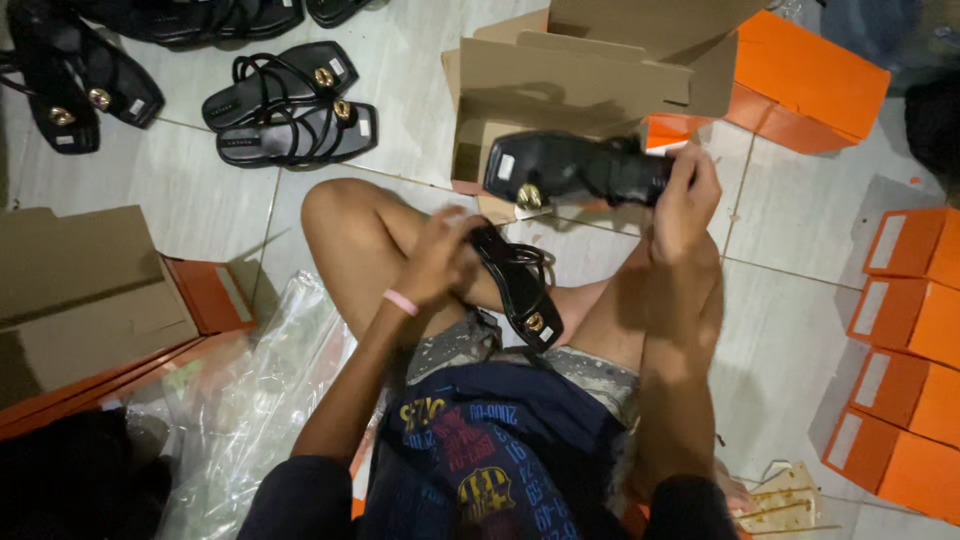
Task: The person sits on the floor and packs black sandals into orange shoe boxes. They pick up pairs of sandals, place them inside the boxes, and close the lids. The process is repeated for multiple pairs.
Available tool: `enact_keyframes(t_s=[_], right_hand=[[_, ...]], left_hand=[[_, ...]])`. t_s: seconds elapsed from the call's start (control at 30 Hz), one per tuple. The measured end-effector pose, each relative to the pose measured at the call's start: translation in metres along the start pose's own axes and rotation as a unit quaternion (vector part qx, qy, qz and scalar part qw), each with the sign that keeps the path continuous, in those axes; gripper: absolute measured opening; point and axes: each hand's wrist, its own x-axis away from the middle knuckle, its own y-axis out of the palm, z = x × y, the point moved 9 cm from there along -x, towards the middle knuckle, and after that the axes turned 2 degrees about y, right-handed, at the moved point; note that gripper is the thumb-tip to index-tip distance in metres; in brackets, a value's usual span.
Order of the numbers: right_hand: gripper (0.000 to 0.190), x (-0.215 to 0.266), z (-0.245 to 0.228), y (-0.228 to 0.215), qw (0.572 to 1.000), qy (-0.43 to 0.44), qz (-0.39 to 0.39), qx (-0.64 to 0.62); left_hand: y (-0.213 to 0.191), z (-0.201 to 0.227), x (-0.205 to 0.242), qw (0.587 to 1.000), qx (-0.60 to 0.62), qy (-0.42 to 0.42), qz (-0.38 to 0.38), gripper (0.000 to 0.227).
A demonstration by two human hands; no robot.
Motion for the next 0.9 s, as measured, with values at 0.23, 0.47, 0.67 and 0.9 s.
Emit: enact_keyframes(t_s=[0.23,0.47,0.67,0.9], right_hand=[[0.032,-0.039,0.026,0.066,0.957,-0.207,-0.134,0.152],[0.032,-0.03,0.032,0.052,0.958,-0.235,-0.141,0.088],[0.029,0.0,0.032,0.077,0.924,-0.16,-0.301,0.175],[0.056,0.005,-0.015,0.108,0.821,-0.376,-0.244,0.353]], left_hand=[[0.073,0.007,-0.038,0.918,-0.266,0.041,-0.291,0.09],[0.059,0.039,-0.033,0.916,-0.305,0.133,-0.224,0.076],[-0.012,0.067,0.003,0.972,-0.189,0.115,-0.084,0.06],[-0.036,0.093,0.033,0.992,-0.067,0.085,-0.059,0.068]])
